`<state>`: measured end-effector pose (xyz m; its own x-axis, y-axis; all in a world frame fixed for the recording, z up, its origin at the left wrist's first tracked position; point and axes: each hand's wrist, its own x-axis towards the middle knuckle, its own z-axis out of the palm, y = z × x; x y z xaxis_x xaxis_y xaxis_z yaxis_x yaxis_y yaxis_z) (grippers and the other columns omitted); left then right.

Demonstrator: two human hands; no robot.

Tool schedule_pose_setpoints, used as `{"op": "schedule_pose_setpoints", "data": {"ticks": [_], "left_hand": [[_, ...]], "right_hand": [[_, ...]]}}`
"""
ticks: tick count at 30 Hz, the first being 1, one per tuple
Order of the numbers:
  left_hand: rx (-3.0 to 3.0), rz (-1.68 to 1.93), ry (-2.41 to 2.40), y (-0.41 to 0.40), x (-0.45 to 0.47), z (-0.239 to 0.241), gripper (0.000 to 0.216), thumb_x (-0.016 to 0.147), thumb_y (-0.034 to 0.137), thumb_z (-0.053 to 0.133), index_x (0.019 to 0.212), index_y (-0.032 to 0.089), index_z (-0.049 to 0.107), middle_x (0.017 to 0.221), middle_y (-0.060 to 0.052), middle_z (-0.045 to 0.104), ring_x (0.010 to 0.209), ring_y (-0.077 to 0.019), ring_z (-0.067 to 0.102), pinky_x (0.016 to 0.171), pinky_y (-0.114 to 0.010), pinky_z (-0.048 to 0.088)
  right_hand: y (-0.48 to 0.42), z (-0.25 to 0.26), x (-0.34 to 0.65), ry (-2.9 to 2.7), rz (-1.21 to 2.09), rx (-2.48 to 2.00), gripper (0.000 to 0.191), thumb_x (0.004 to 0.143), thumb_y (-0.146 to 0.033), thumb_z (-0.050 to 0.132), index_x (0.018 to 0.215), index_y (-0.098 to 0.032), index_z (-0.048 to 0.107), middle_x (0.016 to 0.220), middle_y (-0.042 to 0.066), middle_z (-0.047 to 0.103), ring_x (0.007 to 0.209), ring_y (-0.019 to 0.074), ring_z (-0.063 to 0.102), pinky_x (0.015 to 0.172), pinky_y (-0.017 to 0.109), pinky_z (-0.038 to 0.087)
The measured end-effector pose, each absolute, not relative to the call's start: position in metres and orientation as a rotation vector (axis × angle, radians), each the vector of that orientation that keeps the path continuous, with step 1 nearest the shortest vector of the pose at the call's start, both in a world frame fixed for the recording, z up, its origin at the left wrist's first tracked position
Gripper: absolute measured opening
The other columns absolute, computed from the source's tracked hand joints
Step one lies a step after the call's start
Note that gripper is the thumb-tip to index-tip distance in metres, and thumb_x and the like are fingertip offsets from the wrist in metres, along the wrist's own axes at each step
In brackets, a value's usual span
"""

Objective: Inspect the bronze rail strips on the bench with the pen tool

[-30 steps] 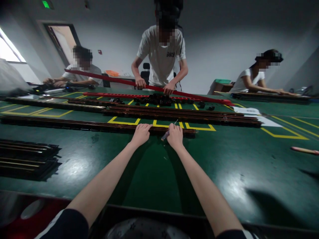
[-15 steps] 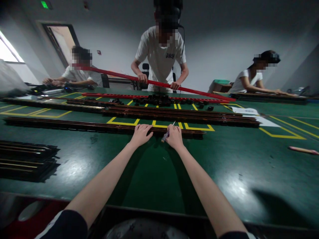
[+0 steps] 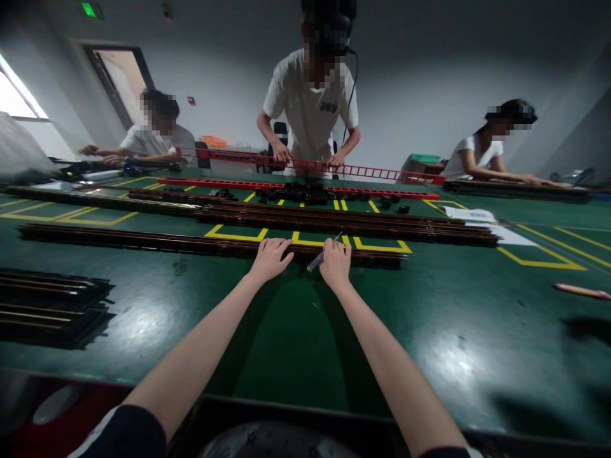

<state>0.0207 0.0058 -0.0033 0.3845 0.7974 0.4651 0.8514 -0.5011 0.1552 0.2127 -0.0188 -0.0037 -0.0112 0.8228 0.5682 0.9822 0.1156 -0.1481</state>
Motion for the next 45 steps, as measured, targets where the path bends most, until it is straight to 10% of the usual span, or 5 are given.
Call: {"op": "schedule_pose_setpoints", "data": {"ticks": [45], "left_hand": [[-2.532,-0.726,-1.588,0.001,0.023,0.005,0.047,0.096,0.041,0.030,0.128,0.018,0.055,0.128,-0.011,0.060,0.122,-0.0254,0.049,0.109,-0.047,0.030]], "right_hand": [[-0.020,-0.003,0.212,-1.892,-0.374,-1.725,0.015,0.074,-0.016,0.049,0.089,-0.018,0.046,0.088,0.012,0.064,0.092,0.0288,0.056,0.092,0.042,0.030]]}}
